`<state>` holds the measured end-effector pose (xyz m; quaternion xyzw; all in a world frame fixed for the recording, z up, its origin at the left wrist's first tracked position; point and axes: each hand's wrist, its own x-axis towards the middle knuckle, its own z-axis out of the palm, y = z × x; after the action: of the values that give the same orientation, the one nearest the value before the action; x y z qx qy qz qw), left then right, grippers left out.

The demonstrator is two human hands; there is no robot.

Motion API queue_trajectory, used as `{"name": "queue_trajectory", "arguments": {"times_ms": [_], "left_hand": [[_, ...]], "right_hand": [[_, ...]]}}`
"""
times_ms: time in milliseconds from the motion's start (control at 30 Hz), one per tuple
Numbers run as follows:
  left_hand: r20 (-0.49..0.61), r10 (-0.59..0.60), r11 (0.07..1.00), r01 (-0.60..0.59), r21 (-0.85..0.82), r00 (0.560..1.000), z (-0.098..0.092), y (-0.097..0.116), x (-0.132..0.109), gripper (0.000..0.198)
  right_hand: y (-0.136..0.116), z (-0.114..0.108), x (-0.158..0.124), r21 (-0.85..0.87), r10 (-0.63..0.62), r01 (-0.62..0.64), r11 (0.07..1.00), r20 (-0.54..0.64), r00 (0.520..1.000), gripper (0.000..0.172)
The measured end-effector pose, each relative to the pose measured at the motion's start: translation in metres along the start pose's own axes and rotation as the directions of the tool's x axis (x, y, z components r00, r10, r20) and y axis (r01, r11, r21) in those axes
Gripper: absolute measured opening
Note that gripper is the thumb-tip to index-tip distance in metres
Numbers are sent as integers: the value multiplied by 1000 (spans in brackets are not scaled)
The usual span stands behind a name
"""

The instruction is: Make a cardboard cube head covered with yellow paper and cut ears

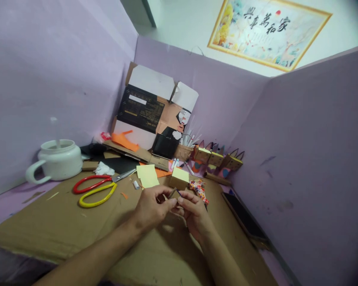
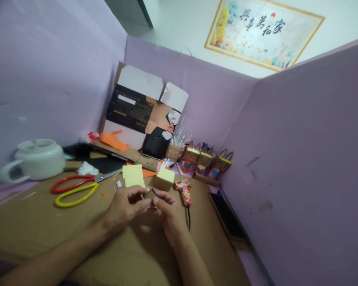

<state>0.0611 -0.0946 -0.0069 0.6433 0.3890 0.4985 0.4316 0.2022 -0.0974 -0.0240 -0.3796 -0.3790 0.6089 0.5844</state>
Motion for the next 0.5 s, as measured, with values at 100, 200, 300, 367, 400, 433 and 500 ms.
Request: {"name": "queue_trajectory", "arguments": {"times_ms": [100, 200, 300, 367, 400, 433, 500], "left_hand": [[-34, -19, 999, 18, -38, 999, -1, -1, 1, 20], [-42, -75, 991, 70, -117, 996, -3, -2, 5, 14], [-23, -141, 971, 134, -200, 990, -6, -5, 9, 12], [-27, -183, 954, 171, -245, 983, -7, -8, 11, 15], [-34, -200, 948, 185, -260, 979, -8, -10, 12, 17], [-43, -210, 944, 191, -267, 977, -9, -12, 13, 18], [-60, -201, 950, 180, -254, 978, -11, -14, 14, 20]], "right_hand": [[3, -1, 1, -120, -71, 71, 990, 9, 997, 24], [5, -1, 1, -272, -131, 130, 953, 16, 991, 23], [2, 1, -2, -346, -180, 182, 920, 36, 983, 25], [-1, 4, -4, -336, -184, 205, 919, 94, 978, 30], [-3, 5, -5, -321, -178, 210, 923, 129, 976, 34], [-4, 6, -6, -305, -169, 211, 929, 160, 973, 37], [-6, 7, -7, -274, -159, 211, 938, 199, 967, 41]]}}
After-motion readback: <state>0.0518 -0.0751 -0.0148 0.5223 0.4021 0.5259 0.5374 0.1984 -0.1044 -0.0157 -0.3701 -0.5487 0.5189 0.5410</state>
